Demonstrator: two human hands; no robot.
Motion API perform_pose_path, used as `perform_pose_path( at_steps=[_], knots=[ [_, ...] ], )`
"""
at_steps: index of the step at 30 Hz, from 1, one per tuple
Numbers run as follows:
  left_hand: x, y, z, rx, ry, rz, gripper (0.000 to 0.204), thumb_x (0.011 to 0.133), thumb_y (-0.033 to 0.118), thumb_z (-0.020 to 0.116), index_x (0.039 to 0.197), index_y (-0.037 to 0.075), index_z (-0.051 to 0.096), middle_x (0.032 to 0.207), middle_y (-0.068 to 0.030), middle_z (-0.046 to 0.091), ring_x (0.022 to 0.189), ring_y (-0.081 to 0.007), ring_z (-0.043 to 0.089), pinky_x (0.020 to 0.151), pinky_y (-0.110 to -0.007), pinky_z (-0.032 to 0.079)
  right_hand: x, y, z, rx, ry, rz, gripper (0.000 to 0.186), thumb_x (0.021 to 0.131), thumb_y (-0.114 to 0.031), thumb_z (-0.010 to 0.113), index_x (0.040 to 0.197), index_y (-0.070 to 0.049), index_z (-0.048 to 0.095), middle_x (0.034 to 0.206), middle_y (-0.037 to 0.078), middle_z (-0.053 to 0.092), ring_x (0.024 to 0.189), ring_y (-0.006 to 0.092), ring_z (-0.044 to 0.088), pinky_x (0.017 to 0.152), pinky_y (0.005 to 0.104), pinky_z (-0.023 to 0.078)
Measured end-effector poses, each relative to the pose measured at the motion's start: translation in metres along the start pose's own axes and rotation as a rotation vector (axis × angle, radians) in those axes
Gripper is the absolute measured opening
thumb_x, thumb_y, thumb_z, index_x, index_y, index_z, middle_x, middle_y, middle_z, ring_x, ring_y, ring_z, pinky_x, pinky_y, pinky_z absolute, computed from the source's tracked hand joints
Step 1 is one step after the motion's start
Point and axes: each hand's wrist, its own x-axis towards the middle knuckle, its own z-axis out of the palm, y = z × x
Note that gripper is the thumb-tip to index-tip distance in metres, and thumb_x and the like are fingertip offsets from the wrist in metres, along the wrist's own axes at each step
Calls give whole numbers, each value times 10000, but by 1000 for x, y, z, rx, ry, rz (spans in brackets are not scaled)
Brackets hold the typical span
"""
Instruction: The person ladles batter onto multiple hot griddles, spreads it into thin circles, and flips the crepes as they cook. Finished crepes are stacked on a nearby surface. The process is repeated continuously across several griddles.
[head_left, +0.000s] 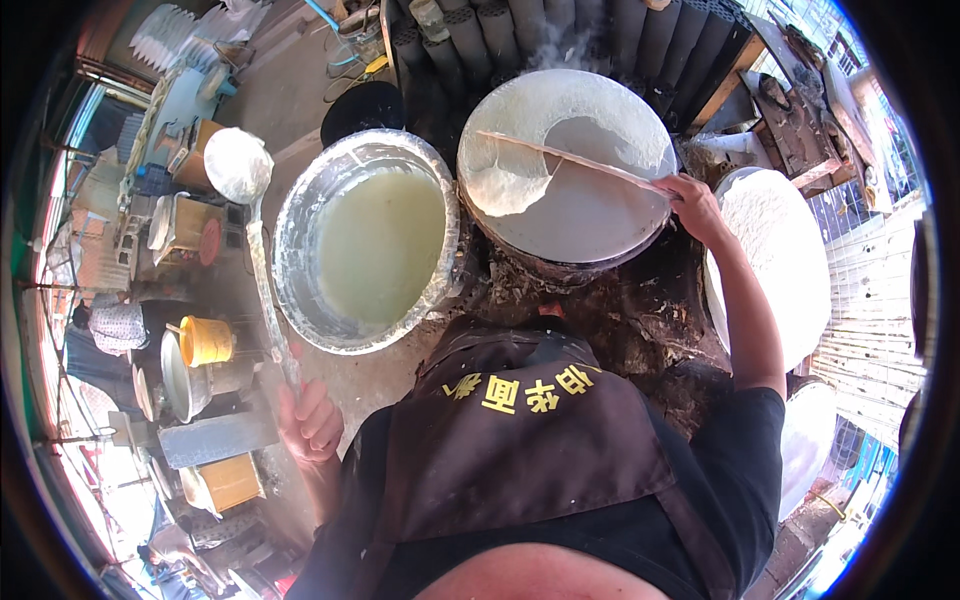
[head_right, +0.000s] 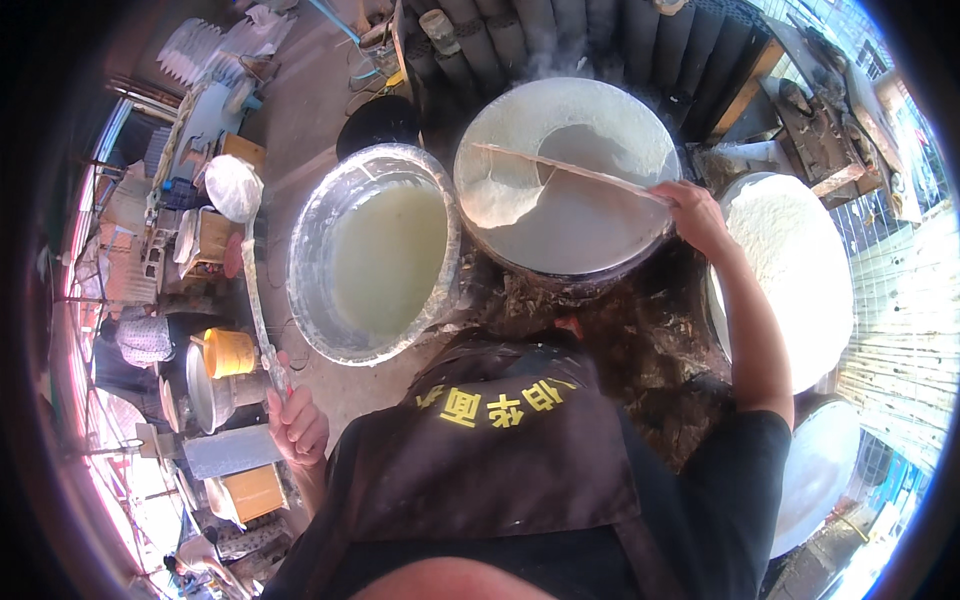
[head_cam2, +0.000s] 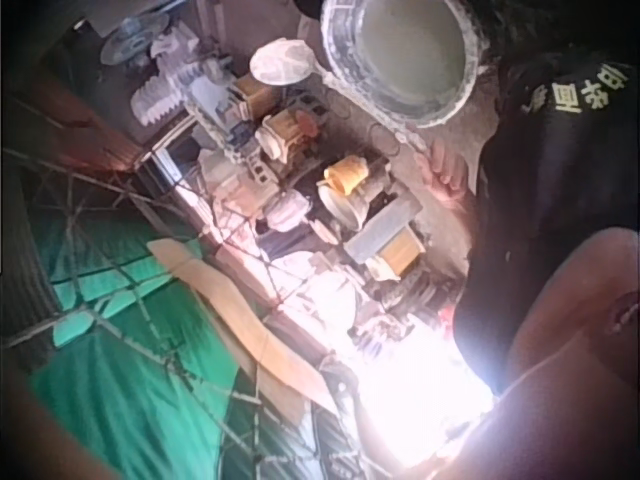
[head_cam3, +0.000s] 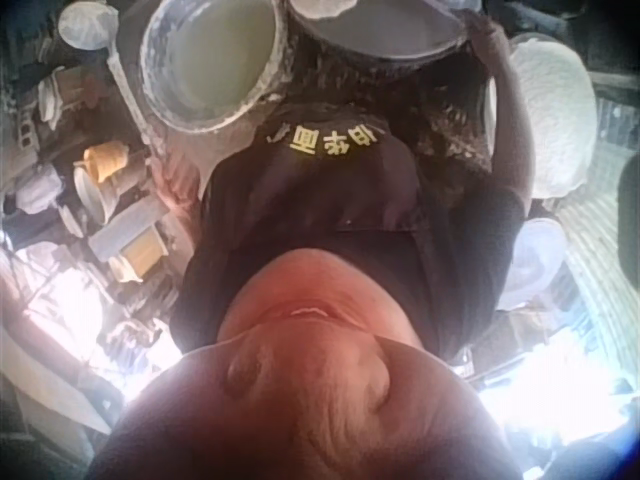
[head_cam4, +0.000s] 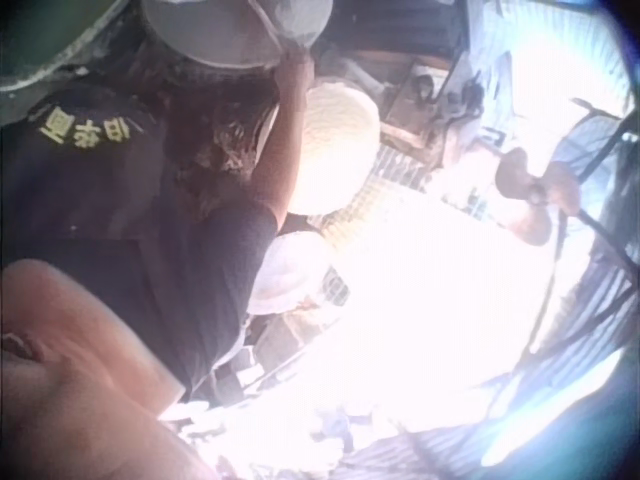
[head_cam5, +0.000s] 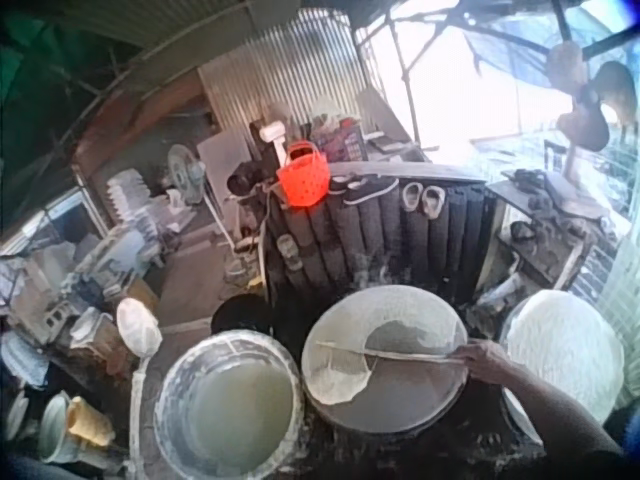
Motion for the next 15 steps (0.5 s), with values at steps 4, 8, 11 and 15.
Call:
perform_pose_path(
  at_steps=[4, 8, 11, 15],
  knots=[
    [8, -1, 0, -8, -28, -32, 500, 1018, 241, 413, 1472, 119, 245, 686, -21, 376, 462, -77, 350, 303, -193, 302, -32, -6, -1, -22, -35, -151, 281, 822, 28, 564, 1041, -97, 687, 968, 125, 646, 941, 312, 619, 813, 387, 495],
    [13, 6, -11, -4, -34, -65, 496, 1023, 250, 396, 1472, 113, 240, 686, -21, 376, 462, -76, 354, 305, -193, 308, -113, -12, -29, -47, 4, -36, 359, 774, 99, 545, 1074, -58, 665, 923, 116, 624, 824, 270, 620, 749, 350, 496],
    [23, 22, -24, -13, -56, -107, 508, 1025, 252, 380, 1484, 136, 197, 694, -15, 369, 455, -75, 346, 311, -192, 311, -164, -26, -9, 205, 27, 319, 510, 805, 125, 501, 1260, -93, 574, 939, 62, 650, 777, 150, 613, 673, 284, 492],
    [37, 51, -33, 10, -126, -172, 506, 1028, 259, 364, 1486, 144, 184, 695, -12, 365, 451, -71, 343, 305, -193, 311, -159, -143, 68, 704, -55, 459, 600, 886, 7, 539, 1442, -124, 357, 848, 43, 607, 643, 93, 549, 544, 249, 469]
  ],
)
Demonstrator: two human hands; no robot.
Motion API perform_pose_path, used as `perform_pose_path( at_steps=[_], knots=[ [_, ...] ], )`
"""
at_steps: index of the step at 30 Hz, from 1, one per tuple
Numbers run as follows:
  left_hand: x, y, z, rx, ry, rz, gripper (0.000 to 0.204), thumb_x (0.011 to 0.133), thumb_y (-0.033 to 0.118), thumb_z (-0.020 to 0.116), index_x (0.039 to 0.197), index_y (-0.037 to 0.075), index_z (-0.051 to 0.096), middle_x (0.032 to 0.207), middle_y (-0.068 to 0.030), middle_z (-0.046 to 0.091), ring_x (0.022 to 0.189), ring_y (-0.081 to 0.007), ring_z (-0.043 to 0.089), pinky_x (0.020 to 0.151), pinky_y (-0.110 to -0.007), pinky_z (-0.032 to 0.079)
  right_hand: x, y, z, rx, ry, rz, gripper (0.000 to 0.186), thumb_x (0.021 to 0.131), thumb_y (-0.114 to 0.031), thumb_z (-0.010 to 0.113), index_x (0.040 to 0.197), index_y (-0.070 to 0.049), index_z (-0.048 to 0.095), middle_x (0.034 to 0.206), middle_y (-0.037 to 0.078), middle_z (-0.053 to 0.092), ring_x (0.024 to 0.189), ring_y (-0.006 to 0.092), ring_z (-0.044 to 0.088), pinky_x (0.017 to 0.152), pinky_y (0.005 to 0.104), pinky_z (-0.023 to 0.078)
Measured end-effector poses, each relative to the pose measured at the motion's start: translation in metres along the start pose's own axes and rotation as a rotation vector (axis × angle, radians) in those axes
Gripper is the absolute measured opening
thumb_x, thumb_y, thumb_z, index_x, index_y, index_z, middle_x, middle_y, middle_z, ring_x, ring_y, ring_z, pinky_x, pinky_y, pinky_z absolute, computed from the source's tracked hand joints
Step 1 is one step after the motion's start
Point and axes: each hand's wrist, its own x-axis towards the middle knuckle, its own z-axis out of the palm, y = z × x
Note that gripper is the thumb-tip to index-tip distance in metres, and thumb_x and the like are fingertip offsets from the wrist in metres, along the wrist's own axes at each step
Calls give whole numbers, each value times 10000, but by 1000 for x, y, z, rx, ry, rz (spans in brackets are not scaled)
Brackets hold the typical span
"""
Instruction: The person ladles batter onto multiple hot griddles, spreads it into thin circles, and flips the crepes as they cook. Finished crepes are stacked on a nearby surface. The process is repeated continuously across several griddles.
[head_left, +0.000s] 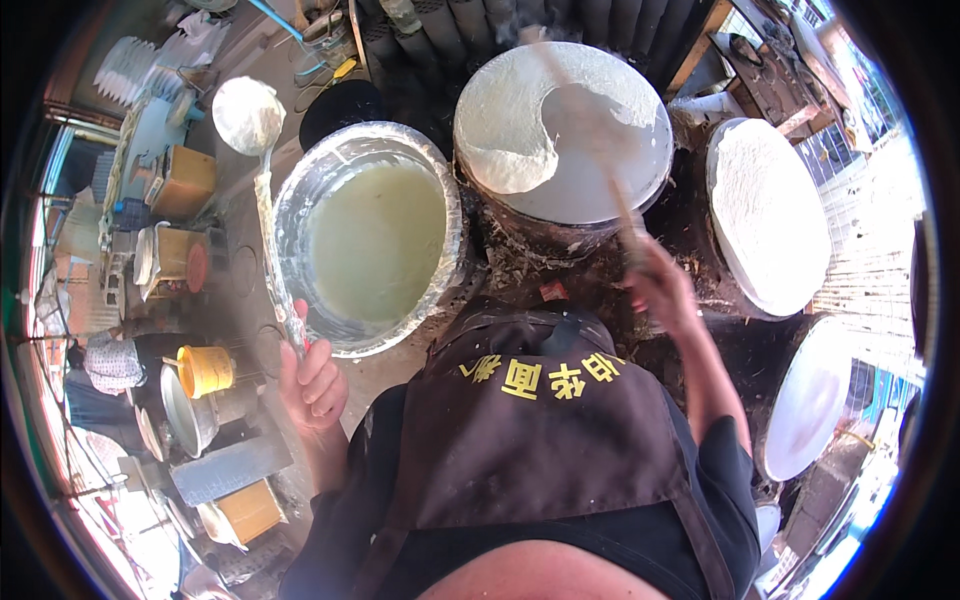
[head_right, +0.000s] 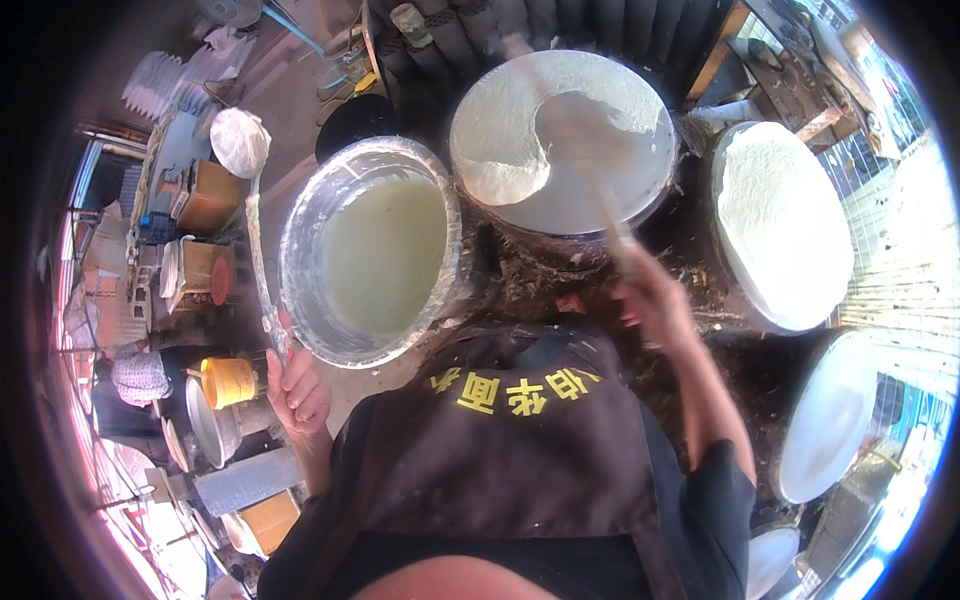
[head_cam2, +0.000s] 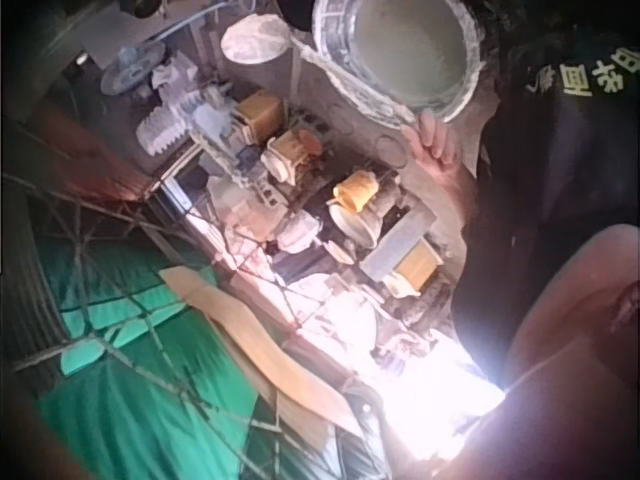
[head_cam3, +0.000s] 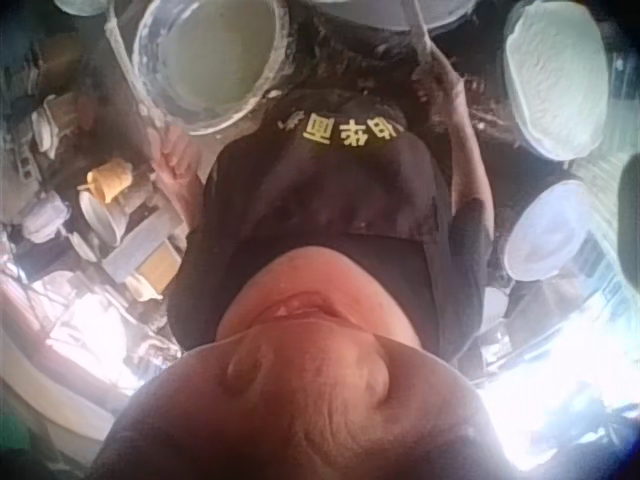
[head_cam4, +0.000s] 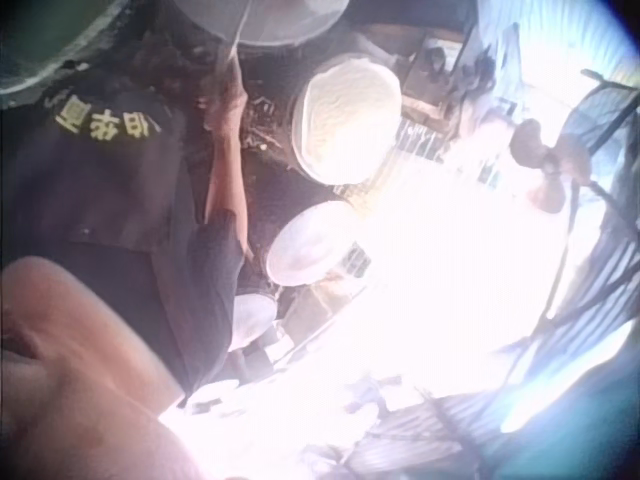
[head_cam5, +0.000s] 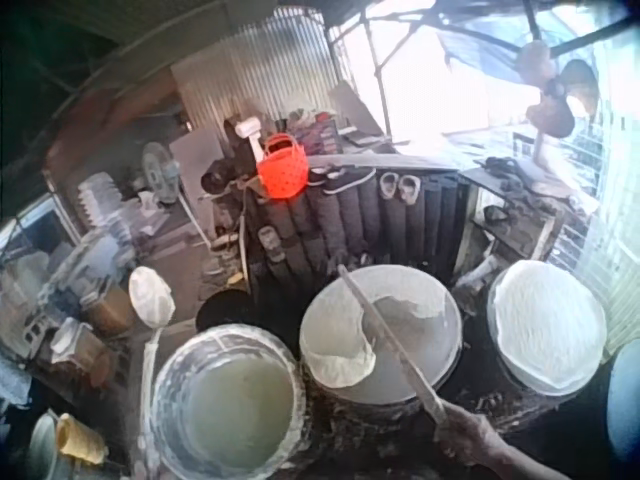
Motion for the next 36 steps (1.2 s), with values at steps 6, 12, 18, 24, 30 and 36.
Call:
perform_pose_path(
  at_steps=[6, 12, 18, 24, 30, 36],
  knots=[
    [13, 56, -3, 65, -126, -91, 506, 1028, 264, 371, 1484, 141, 192, 698, -23, 368, 451, -69, 331, 295, -186, 319, 76, 19, 198, -173, 100, -324, 519, 894, -94, 527, 1396, -81, 400, 766, 135, 635, 598, 194, 602, 560, 322, 492],
    [6, 99, -24, 98, -167, -112, 514, 1028, 257, 364, 1491, 147, 169, 701, -18, 383, 444, -62, 348, 298, -174, 329, 37, 21, 201, -65, 211, -85, 462, 874, -119, 535, 1332, -104, 480, 848, 217, 645, 771, 317, 654, 703, 408, 511],
    [10, 122, -55, -3, -154, -210, 515, 1026, 247, 378, 1491, 151, 180, 690, -23, 378, 448, -66, 353, 291, -173, 323, -42, 35, 173, 45, 294, 124, 517, 889, -90, 502, 1398, -158, 447, 657, 17, 556, 465, 73, 491, 404, 243, 435],
    [20, 115, -61, -55, -203, -334, 502, 1029, 241, 371, 1485, 131, 192, 699, -32, 368, 459, -66, 324, 294, -172, 305, -55, 48, 141, 56, 389, 137, 528, 890, -112, 516, 1407, -186, 436, 710, 41, 607, 495, 90, 532, 422, 262, 471],
    [21, 77, -43, -51, -156, -380, 494, 1031, 242, 362, 1480, 121, 193, 706, -34, 364, 464, -67, 324, 296, -171, 307, -24, 51, 155, -324, 527, -242, 477, 901, -127, 549, 1369, -124, 457, 753, 181, 632, 604, 173, 604, 566, 365, 515],
    [17, 46, -41, -63, -87, -375, 492, 1034, 246, 351, 1480, 112, 192, 692, -29, 355, 466, -68, 331, 304, -178, 310, -56, 72, 113, -320, 414, -81, 445, 901, -100, 559, 1341, -128, 498, 699, 142, 624, 596, 161, 600, 593, 322, 508]
  ],
)
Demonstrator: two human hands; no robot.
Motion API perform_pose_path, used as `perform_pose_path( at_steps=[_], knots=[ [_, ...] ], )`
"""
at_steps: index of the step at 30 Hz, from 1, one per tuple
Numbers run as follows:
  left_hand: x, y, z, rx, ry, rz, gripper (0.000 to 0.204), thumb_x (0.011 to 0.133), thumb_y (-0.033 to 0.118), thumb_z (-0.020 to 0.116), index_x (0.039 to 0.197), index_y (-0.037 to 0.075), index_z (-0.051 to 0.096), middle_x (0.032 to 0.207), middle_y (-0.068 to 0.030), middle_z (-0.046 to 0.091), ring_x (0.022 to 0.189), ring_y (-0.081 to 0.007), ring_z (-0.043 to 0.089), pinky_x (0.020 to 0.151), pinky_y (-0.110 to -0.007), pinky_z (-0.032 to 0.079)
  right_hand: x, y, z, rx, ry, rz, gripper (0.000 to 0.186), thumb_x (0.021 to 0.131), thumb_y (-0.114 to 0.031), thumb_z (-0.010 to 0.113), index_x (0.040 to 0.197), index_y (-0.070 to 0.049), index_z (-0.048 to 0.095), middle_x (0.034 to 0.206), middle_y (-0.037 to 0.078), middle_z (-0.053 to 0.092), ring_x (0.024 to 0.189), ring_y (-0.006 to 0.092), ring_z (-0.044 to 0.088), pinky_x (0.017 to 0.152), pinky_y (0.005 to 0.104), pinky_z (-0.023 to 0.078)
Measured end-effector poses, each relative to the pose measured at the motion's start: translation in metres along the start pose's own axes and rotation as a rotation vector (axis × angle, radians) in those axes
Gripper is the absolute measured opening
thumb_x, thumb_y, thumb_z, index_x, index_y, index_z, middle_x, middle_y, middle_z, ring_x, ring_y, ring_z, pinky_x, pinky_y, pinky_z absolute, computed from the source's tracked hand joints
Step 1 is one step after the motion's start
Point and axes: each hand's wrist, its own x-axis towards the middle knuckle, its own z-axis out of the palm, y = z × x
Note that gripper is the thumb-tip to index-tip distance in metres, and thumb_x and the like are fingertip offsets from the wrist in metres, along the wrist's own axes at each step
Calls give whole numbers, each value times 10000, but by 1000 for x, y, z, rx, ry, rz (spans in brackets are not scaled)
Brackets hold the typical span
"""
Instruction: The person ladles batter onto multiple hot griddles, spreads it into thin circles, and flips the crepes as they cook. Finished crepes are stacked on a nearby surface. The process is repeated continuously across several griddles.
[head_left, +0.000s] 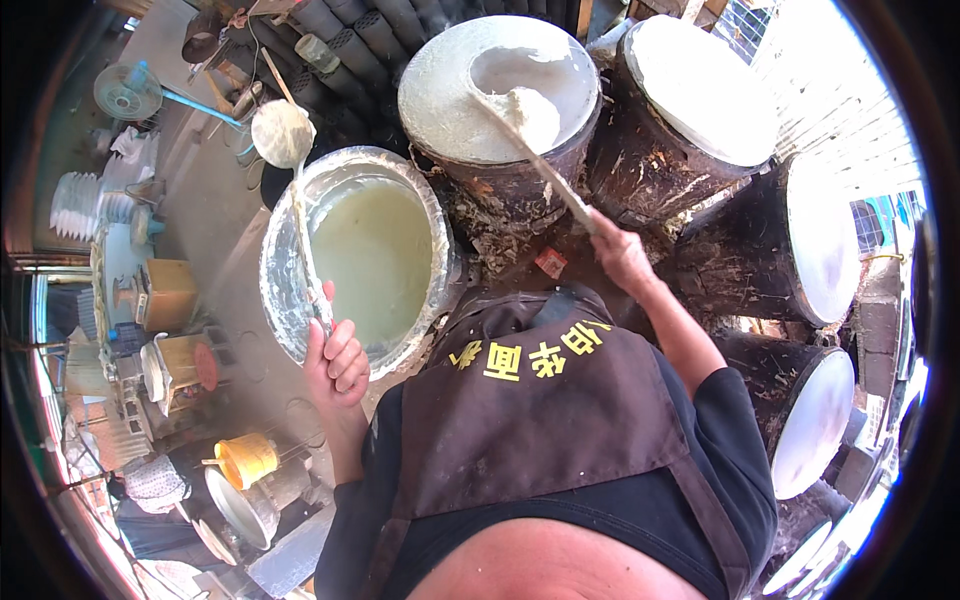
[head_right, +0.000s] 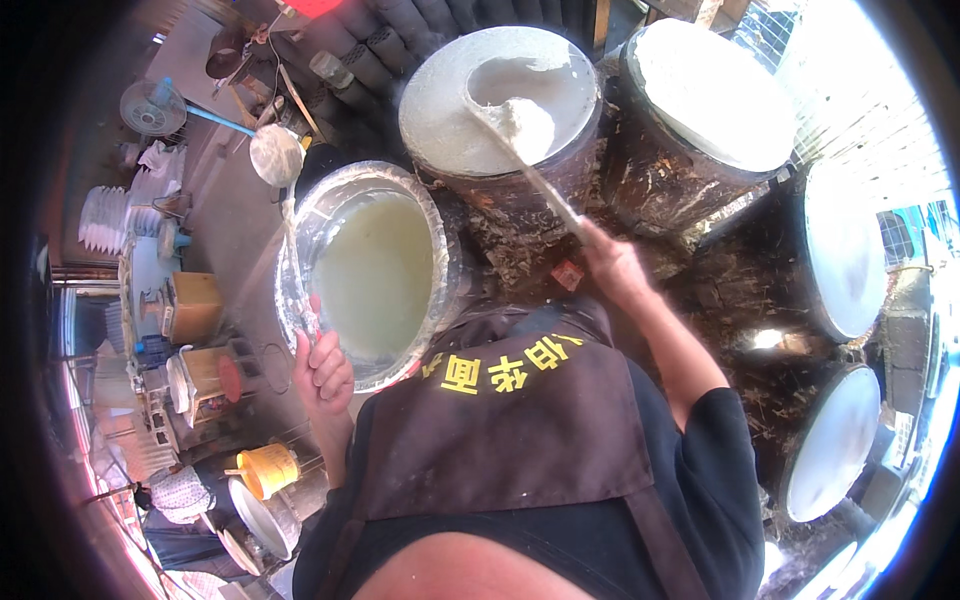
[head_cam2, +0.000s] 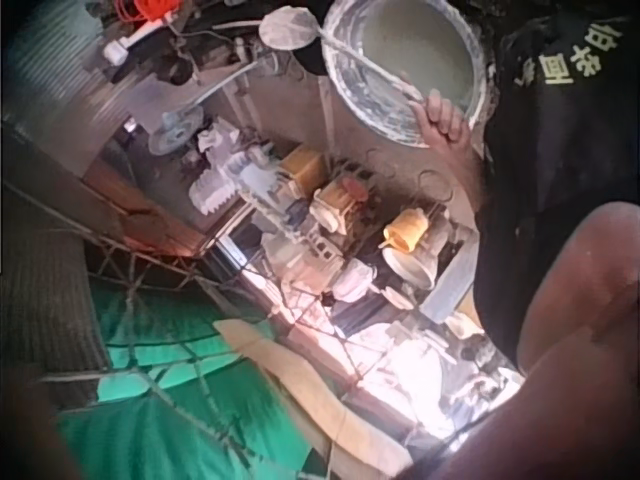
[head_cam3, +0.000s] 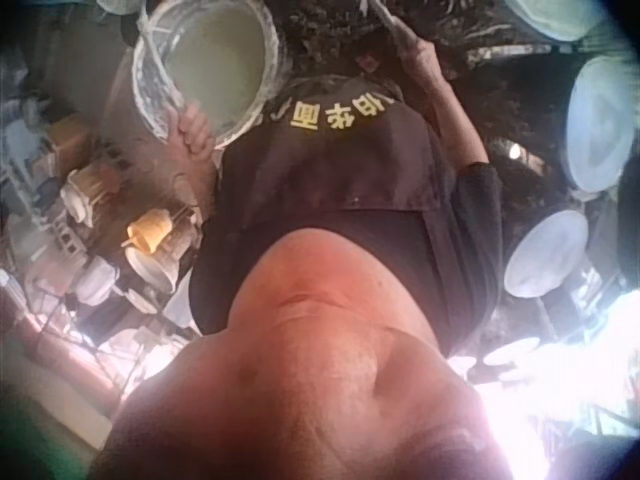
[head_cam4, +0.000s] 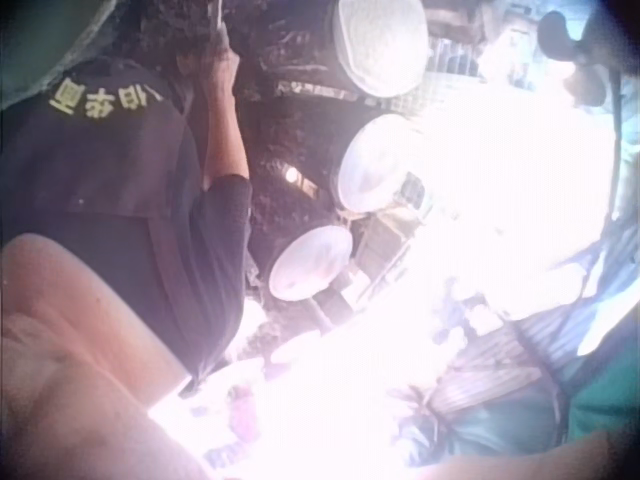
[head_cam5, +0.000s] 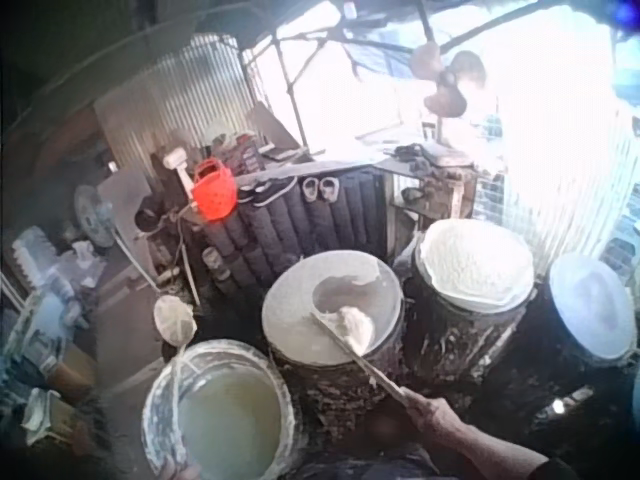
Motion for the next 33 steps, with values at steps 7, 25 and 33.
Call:
perform_pose_path(
  at_steps=[7, 25, 33],
  knots=[
    [5, -29, 6, -40, 65, 50, 486, 1034, 248, 352, 1475, 92, 219, 687, -23, 355, 472, -72, 340, 330, -189, 313, 55, 0, -67, 165, -86, 219, 468, 887, -142, 563, 1348, -126, 486, 697, 155, 628, 557, 213, 623, 502, 353, 511],
    [18, -53, 40, -35, 120, 141, 483, 1029, 266, 368, 1458, 70, 261, 686, -19, 371, 469, -73, 353, 336, -185, 327, 136, 43, -87, -189, 17, -205, 448, 853, -73, 586, 1296, -94, 518, 743, 226, 652, 618, 341, 650, 580, 424, 533],
    [24, -65, 63, -10, 128, 174, 505, 1027, 245, 370, 1482, 107, 198, 674, -18, 365, 460, -68, 350, 299, -176, 320, 237, 37, -89, -293, 72, -175, 371, 911, -85, 423, 1269, -124, 514, 869, 204, 659, 745, 357, 650, 657, 461, 514]
  ],
)
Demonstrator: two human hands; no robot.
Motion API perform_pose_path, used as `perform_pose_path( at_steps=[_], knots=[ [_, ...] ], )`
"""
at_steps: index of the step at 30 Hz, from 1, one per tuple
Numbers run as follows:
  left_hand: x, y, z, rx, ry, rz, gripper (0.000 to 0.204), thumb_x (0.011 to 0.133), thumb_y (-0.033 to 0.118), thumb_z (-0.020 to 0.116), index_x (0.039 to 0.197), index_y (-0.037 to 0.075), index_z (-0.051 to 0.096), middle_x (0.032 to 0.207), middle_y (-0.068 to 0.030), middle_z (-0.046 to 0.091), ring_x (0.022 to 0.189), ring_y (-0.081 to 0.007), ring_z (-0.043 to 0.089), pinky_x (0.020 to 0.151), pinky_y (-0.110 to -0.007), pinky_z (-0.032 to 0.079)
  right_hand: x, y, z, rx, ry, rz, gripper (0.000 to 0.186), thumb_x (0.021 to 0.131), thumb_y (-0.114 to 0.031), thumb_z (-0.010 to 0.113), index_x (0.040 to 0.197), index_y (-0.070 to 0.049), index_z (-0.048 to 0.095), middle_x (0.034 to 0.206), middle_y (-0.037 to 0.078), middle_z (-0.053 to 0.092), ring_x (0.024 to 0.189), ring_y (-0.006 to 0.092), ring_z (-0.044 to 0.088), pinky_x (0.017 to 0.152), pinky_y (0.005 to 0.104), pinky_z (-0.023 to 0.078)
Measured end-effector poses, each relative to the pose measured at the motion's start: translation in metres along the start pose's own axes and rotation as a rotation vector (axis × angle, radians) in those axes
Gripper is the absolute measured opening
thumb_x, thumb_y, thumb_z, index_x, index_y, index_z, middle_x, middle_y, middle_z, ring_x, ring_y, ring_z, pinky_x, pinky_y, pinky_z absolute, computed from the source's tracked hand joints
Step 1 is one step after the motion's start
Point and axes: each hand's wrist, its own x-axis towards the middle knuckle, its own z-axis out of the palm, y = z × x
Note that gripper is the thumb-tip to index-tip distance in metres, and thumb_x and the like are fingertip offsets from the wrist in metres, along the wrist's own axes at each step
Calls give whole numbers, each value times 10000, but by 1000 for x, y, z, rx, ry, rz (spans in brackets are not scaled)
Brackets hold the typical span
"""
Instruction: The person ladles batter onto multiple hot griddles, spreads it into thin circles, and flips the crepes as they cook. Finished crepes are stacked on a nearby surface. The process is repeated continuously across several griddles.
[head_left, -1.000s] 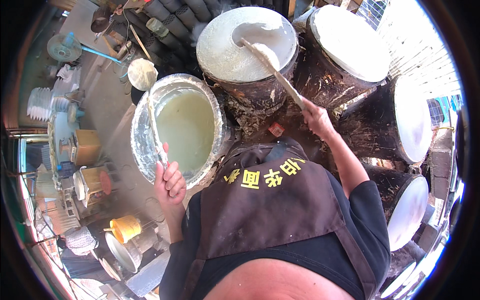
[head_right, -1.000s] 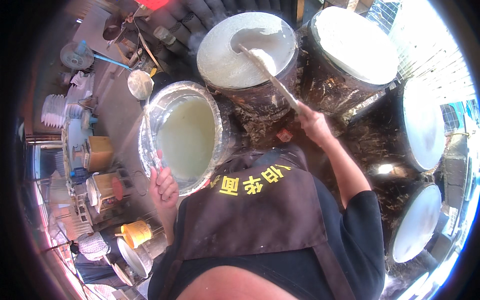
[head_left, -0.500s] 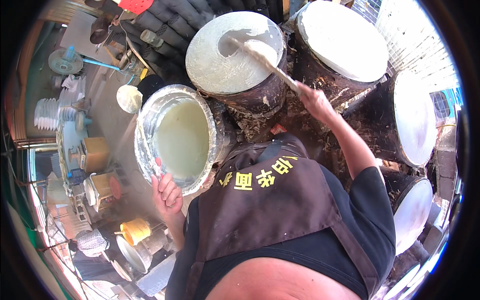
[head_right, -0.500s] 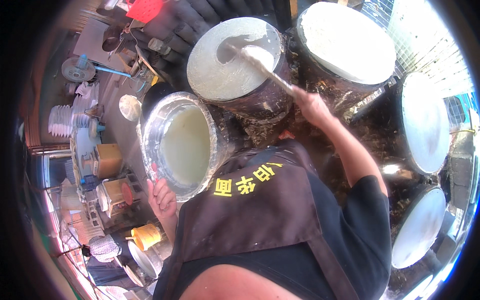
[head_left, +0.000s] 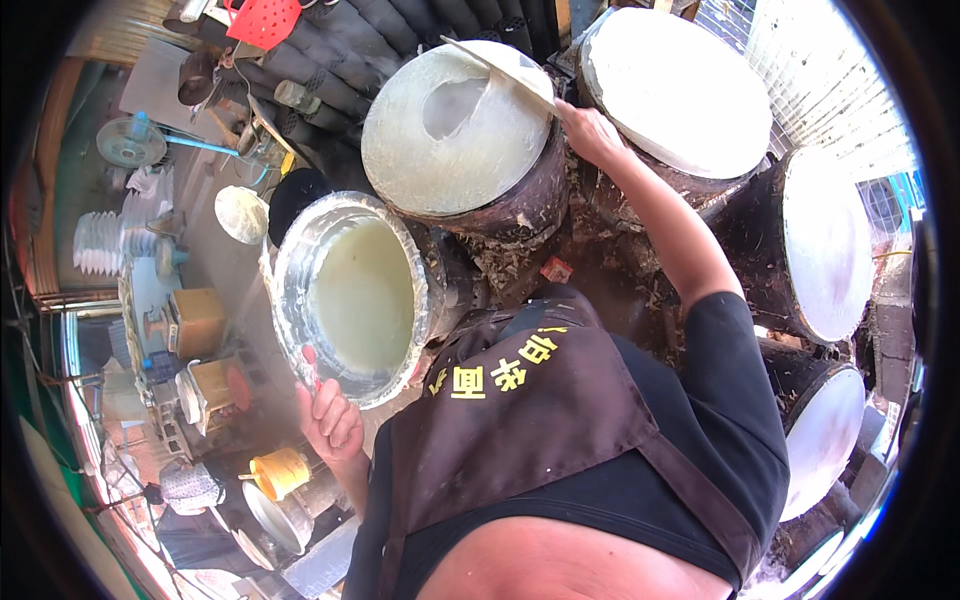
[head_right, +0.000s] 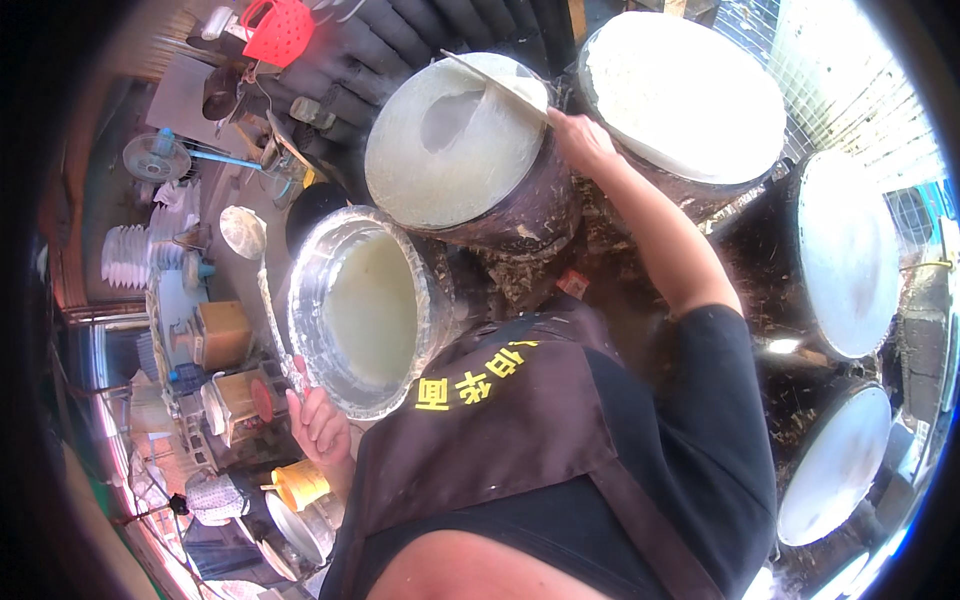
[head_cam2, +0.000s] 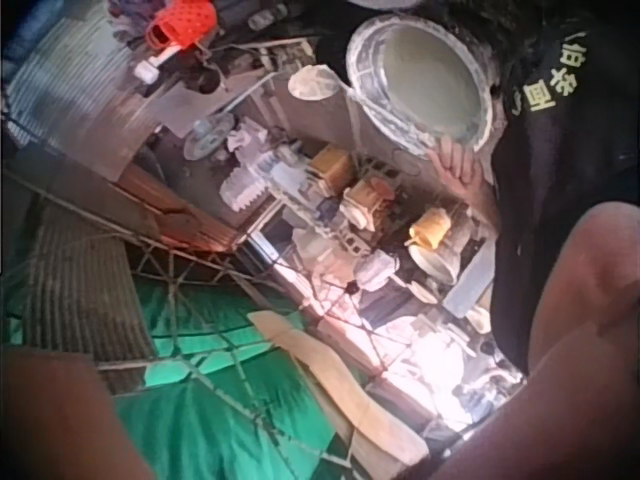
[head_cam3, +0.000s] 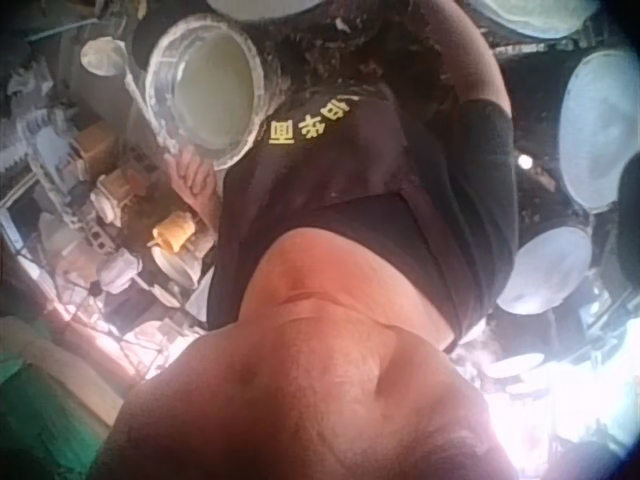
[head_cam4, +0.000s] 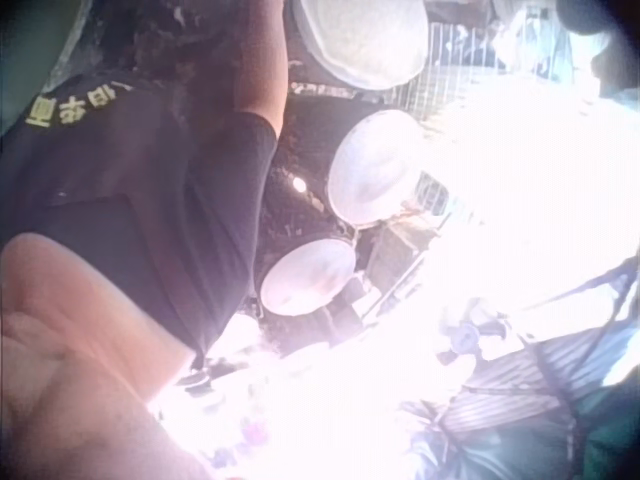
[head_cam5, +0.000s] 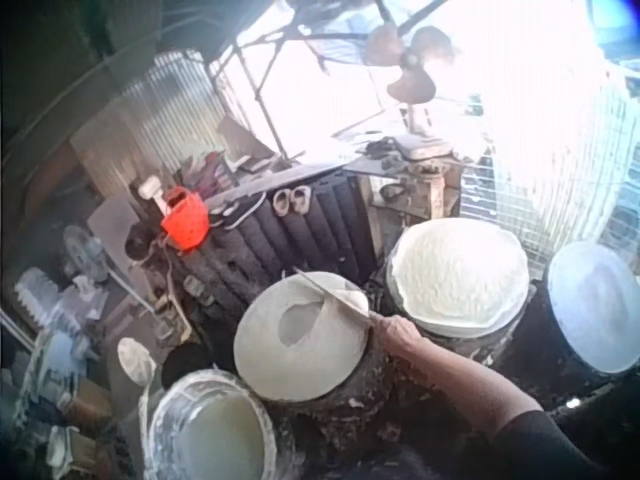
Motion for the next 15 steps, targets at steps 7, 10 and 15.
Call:
perform_pose_path(
  at_steps=[7, 10, 15],
  knots=[
    [-10, -5, 3, -14, 21, 0, 500, 1028, 257, 369, 1483, 127, 208, 677, -17, 371, 459, -65, 344, 291, -171, 314, -34, -45, 10, 241, -4, 39, 378, 933, -167, 511, 1298, -65, 512, 864, 230, 669, 642, 310, 664, 575, 410, 531],
    [-17, -7, 0, 2, 42, 11, 507, 1027, 266, 372, 1487, 142, 199, 678, -16, 370, 450, -61, 331, 290, -169, 309, -103, -35, 17, 247, 183, 75, 494, 904, -107, 497, 1389, -123, 402, 930, 284, 623, 850, 434, 625, 733, 480, 497],
    [-4, -10, 7, 21, -7, -46, 512, 1029, 277, 366, 1493, 161, 183, 681, -12, 361, 439, -52, 315, 288, -159, 300, -40, -39, 15, 93, -14, 376, 493, 914, -80, 356, 1401, -159, 343, 845, 252, 626, 799, 406, 640, 700, 491, 499]
  ],
)
